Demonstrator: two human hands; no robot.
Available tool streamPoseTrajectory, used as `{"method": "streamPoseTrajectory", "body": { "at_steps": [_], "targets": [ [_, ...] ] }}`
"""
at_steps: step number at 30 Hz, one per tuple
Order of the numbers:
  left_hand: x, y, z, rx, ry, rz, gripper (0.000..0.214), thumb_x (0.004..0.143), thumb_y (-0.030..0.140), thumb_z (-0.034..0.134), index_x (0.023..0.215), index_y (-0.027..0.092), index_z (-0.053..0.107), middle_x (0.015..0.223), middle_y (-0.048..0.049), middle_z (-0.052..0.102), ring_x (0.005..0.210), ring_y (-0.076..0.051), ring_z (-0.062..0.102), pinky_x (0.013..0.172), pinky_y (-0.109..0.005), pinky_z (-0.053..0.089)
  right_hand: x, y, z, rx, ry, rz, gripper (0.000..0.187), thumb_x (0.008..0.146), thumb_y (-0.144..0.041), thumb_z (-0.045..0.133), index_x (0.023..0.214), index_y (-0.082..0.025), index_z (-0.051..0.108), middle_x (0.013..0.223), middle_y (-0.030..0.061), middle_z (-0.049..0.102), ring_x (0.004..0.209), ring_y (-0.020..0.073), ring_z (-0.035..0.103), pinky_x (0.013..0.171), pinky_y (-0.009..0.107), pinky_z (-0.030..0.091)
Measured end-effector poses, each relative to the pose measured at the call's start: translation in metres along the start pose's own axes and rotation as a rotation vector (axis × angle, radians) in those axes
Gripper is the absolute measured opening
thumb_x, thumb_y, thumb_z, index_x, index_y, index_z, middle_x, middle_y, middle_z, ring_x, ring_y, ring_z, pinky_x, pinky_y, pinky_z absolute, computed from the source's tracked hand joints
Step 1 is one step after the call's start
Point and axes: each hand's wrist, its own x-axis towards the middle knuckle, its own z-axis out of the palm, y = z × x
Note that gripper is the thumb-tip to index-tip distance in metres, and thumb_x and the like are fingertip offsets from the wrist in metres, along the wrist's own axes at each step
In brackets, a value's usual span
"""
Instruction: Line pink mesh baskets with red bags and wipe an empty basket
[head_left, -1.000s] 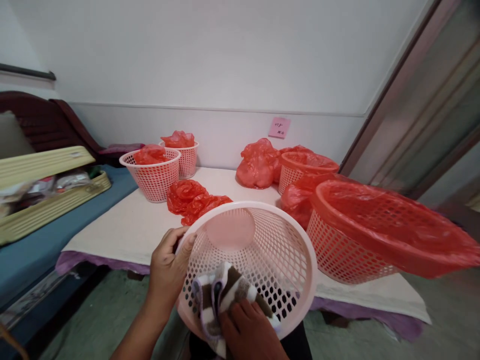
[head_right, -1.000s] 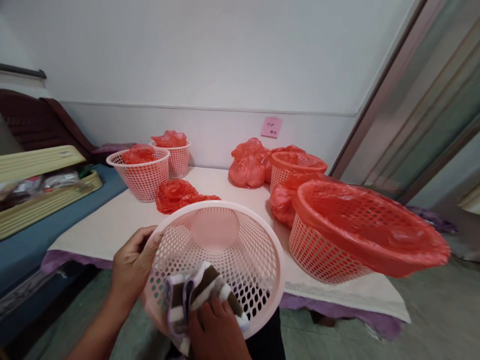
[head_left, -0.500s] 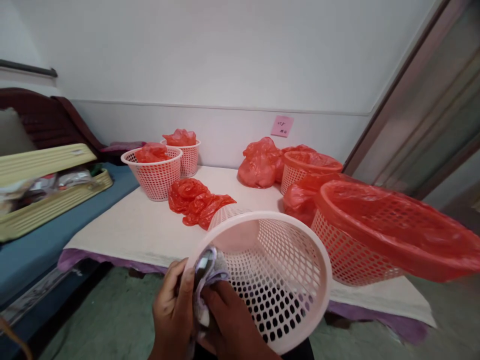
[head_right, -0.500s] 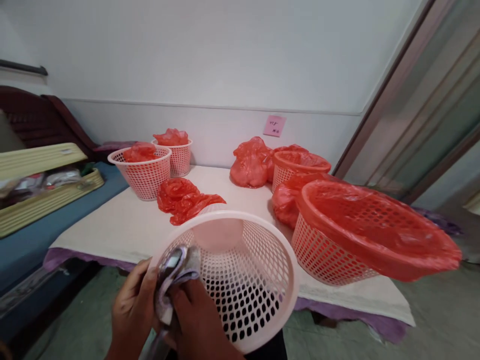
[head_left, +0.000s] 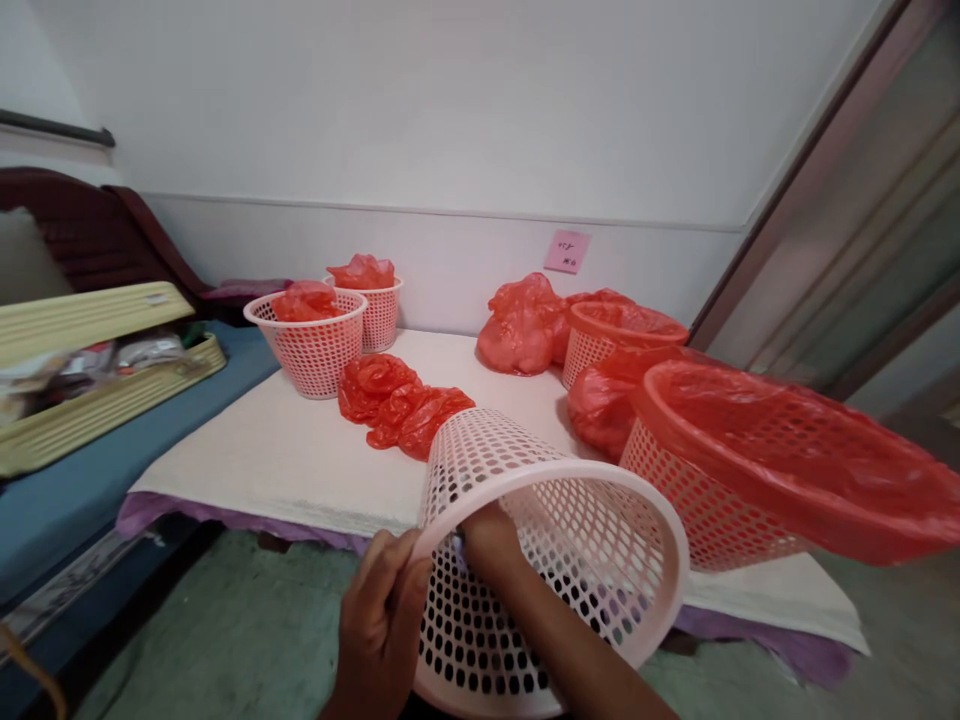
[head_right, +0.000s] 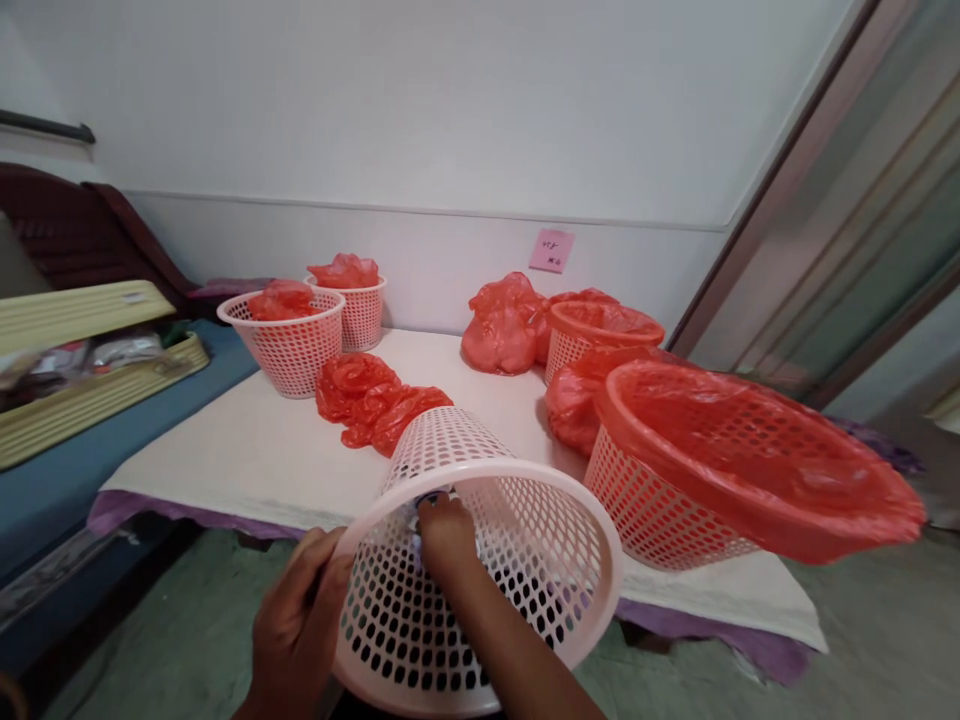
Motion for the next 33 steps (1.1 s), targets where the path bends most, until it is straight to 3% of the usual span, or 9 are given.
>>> {"method": "streamPoseTrajectory", "body": {
  "at_steps": [3,7,10,14,18,20,25,29,33],
  "targets": [
    [0.009,-0.002,-0.003,0.034,0.009,0.034,0.02,0.092,0.03,0.053,0.104,0.027,0.069,0.081,0.0013,0.058,0.079,-0.016,0.057,0.076,-0.027,0.042,-0.013,-0.007,-0.007,0.07,-0.036,-0.051,0.032,0.08,-0.008,0.051,0.106,-0.018,0.066,0.104,0.0096,0.068,0.094,0.0207,0.061,0.08,0.029,0.044],
    [0.026,-0.002,-0.009,0.065,0.035,0.005,0.022,0.092,0.036,0.053,0.099,0.024,0.07,0.081,0.0,0.06,0.081,-0.018,0.057,0.077,-0.027,0.042,-0.059,-0.016,-0.01,0.179,-0.029,-0.242,0.031,0.078,-0.013,0.056,0.105,-0.025,0.066,0.105,0.0035,0.067,0.092,0.0175,0.06,0.076,0.025,0.043],
    [0.038,-0.004,-0.015,0.082,0.027,-0.036,0.024,0.091,0.039,0.054,0.101,0.023,0.069,0.085,-0.0001,0.061,0.082,-0.017,0.057,0.075,-0.026,0.043,-0.099,-0.012,-0.003,0.148,0.072,-0.392,0.02,0.08,-0.019,0.058,0.096,-0.026,0.067,0.093,0.0031,0.066,0.083,0.0183,0.059,0.067,0.026,0.043],
    [0.052,-0.005,-0.018,0.093,-0.03,-0.07,0.026,0.091,0.04,0.055,0.106,0.024,0.069,0.088,0.0006,0.064,0.082,-0.016,0.058,0.076,-0.026,0.044,-0.132,0.002,0.003,0.013,0.255,-0.324,0.01,0.084,-0.019,0.057,0.078,-0.025,0.062,0.07,0.0017,0.058,0.067,0.0183,0.054,0.059,0.028,0.041],
    [0.064,-0.002,-0.01,0.045,-0.039,-0.088,0.028,0.089,0.042,0.058,0.106,0.022,0.07,0.095,-0.0007,0.067,0.091,-0.018,0.06,0.082,-0.027,0.044,-0.134,0.001,-0.003,-0.165,0.488,-0.376,0.012,0.086,-0.018,0.056,0.093,-0.024,0.064,0.074,0.0032,0.061,0.067,0.0213,0.056,0.06,0.034,0.042],
    [0.069,-0.001,-0.007,0.03,-0.065,-0.076,0.028,0.089,0.042,0.059,0.104,0.022,0.07,0.095,-0.0012,0.067,0.091,-0.017,0.06,0.082,-0.027,0.044,-0.13,-0.003,-0.002,-0.202,0.533,-0.42,0.017,0.087,-0.017,0.053,0.1,-0.021,0.063,0.076,0.0042,0.063,0.068,0.0226,0.056,0.061,0.036,0.043],
    [0.066,0.0,-0.008,0.028,-0.063,-0.11,0.027,0.087,0.044,0.06,0.095,0.02,0.069,0.086,0.0,0.066,0.081,-0.016,0.059,0.074,-0.026,0.045,-0.124,-0.012,0.007,-0.15,0.581,-0.457,0.014,0.089,-0.015,0.05,0.095,-0.018,0.063,0.07,0.0029,0.06,0.064,0.0212,0.055,0.057,0.034,0.04],
    [0.044,0.004,-0.004,-0.021,0.094,-0.207,0.033,0.083,0.048,0.064,0.103,0.022,0.066,0.093,-0.0005,0.069,0.083,-0.016,0.062,0.074,-0.024,0.048,-0.116,-0.028,-0.01,-0.02,0.551,-0.433,0.02,0.083,-0.019,0.059,0.103,-0.018,0.061,0.078,0.0047,0.063,0.071,0.0226,0.056,0.062,0.035,0.044],
    [0.026,0.002,-0.003,0.012,0.125,-0.243,0.037,0.084,0.049,0.061,0.109,0.022,0.065,0.101,-0.0025,0.069,0.091,-0.018,0.064,0.078,-0.025,0.049,-0.101,-0.053,-0.04,0.407,0.406,-0.363,0.047,0.073,-0.021,0.06,0.119,-0.017,0.057,0.101,0.0101,0.064,0.09,0.0254,0.059,0.073,0.036,0.05]
  ]
}}
